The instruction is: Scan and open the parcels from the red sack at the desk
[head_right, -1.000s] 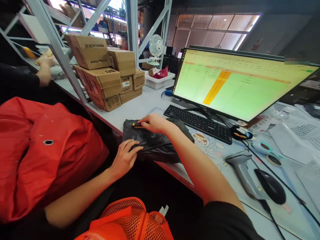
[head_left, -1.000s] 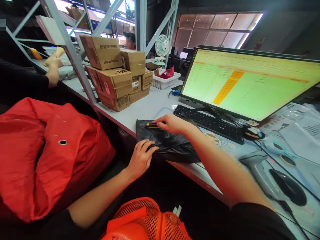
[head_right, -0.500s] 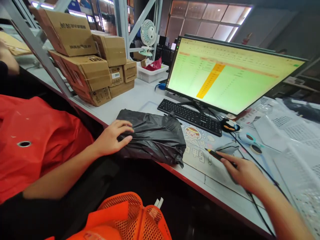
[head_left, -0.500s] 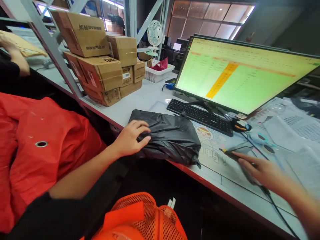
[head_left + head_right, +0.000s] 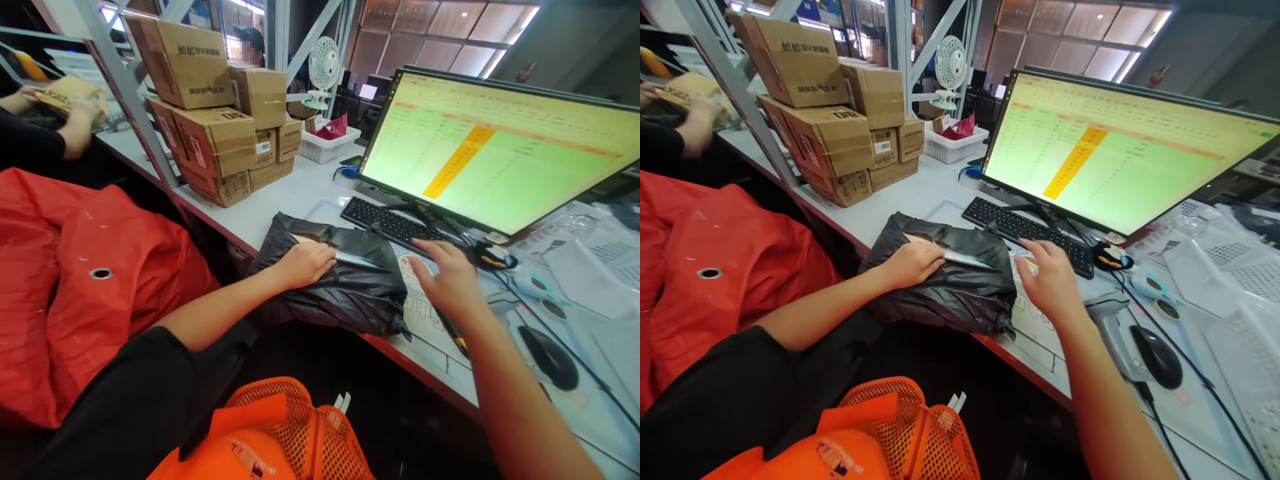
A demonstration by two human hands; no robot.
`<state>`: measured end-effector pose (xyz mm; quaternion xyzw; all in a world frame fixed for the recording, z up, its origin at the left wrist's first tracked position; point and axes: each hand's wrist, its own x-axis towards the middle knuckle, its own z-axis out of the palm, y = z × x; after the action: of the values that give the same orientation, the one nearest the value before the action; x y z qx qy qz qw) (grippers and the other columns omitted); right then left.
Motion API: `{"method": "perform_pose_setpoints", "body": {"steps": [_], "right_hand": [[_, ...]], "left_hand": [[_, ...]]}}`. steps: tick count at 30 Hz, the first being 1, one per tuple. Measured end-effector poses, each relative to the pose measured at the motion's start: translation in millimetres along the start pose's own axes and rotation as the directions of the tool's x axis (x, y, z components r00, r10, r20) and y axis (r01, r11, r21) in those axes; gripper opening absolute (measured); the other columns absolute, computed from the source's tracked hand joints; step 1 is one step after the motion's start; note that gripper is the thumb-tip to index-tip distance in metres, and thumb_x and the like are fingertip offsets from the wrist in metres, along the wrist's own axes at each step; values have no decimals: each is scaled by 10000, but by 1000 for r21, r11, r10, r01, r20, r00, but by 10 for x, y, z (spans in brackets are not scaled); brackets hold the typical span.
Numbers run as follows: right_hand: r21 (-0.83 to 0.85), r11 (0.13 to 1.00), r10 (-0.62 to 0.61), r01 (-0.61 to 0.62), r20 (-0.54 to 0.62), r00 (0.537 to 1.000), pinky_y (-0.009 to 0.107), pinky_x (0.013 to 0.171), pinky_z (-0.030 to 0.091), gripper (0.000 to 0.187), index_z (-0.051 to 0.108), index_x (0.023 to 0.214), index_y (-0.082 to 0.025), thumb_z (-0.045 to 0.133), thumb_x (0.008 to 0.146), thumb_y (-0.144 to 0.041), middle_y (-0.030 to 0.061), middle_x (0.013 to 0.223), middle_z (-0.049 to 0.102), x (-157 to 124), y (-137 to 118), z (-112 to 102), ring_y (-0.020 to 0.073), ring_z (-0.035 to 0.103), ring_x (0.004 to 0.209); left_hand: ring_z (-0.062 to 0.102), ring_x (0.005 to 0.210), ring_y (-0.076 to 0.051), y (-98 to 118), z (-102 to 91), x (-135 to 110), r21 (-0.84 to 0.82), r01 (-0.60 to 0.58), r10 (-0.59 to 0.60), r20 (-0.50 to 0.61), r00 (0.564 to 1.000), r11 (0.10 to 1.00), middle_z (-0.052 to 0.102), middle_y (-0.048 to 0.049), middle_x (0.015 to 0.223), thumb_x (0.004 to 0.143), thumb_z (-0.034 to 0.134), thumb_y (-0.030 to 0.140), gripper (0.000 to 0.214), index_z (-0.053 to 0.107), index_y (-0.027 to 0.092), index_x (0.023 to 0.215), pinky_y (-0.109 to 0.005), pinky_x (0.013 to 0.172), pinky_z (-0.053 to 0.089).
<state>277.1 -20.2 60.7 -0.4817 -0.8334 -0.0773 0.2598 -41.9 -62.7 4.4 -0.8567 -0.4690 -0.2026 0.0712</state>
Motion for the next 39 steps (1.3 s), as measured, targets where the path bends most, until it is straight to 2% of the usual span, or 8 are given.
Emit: {"method": "perform_pose_setpoints", "body": {"steps": [3, 7, 14, 19, 23, 28, 34, 39], "right_hand": [[128, 973, -208, 192, 122, 971, 504, 1073, 489, 423, 692, 1311, -194, 533, 979, -404, 143, 1270, 678, 576, -462, 239, 329, 611, 1199], [216, 946, -297, 243, 273, 915, 507, 1101, 476, 409, 693, 1311, -140, 576, 956, -304, 168, 1316, 676, 1042, -809, 703, 334, 617, 1227], [460, 877, -339, 135, 396, 853, 469, 1152, 446, 395, 690, 1326, -162, 583, 970, -295, 140, 1376, 678, 1148, -803, 1147, 276, 625, 1284], [566, 819, -368, 94, 392, 843, 488, 1180, 419, 495, 656, 1394, -208, 594, 976, -465, 115, 1442, 639, 1045, -677, 1240, 290, 588, 1338], [563, 820, -389, 102, 417, 821, 526, 1207, 373, 626, 608, 1448, -210, 670, 919, -539, 127, 1486, 600, 1024, -662, 1246, 322, 555, 1370], [540, 836, -387, 100, 448, 806, 524, 1236, 326, 681, 567, 1488, -198, 699, 896, -508, 133, 1524, 563, 1046, -662, 1275, 320, 514, 1414], [481, 874, -321, 72, 459, 828, 479, 1194, 399, 590, 605, 1448, -193, 686, 908, -415, 122, 1481, 606, 1067, -680, 1325, 301, 563, 1372], [407, 910, -268, 73, 446, 854, 469, 1182, 412, 520, 642, 1397, -203, 653, 934, -440, 105, 1427, 651, 1028, -763, 1322, 287, 593, 1338]], "left_hand": [[586, 1067, -290, 51, -35, -20, 57, 129, -126, -47, 991, 990, 658, -136, 1176, 1053, 463, 412, 378, 618, 139, 1264, -409, 927, 467], [547, 1137, -357, 67, -61, -5, 149, 270, -269, -31, 963, 951, 627, -179, 1230, 1004, 502, 574, 520, 643, 128, 1232, -491, 959, 452], [678, 942, -296, -13, -53, 33, 85, 285, -286, 6, 958, 955, 715, -148, 1038, 1016, 496, 544, 497, 671, 107, 1173, -397, 790, 490], [687, 794, -246, -127, -56, -21, -10, -14, 14, 5, 1000, 1000, 730, -99, 814, 1028, 494, 466, 422, 696, 167, 809, -370, 763, 472], [678, 792, -228, -181, -77, -77, -74, -248, 247, -30, 969, 966, 718, -94, 816, 1034, 484, 416, 372, 673, 166, 833, -353, 794, 482], [727, 898, -301, 43, -160, 13, -24, 37, -34, 110, 993, 999, 751, -170, 974, 1016, 496, 531, 488, 687, 104, 1153, -375, 762, 519], [743, 947, -342, 448, -172, 227, -97, 406, -388, 165, 907, 909, 762, -177, 996, 1020, 496, 493, 442, 711, 112, 1087, -417, 787, 545], [743, 914, -300, 478, 48, 63, -237, 295, -286, 70, 956, 926, 775, -117, 947, 1000, 554, 475, 354, 712, 175, 1097, -384, 781, 525]]}}
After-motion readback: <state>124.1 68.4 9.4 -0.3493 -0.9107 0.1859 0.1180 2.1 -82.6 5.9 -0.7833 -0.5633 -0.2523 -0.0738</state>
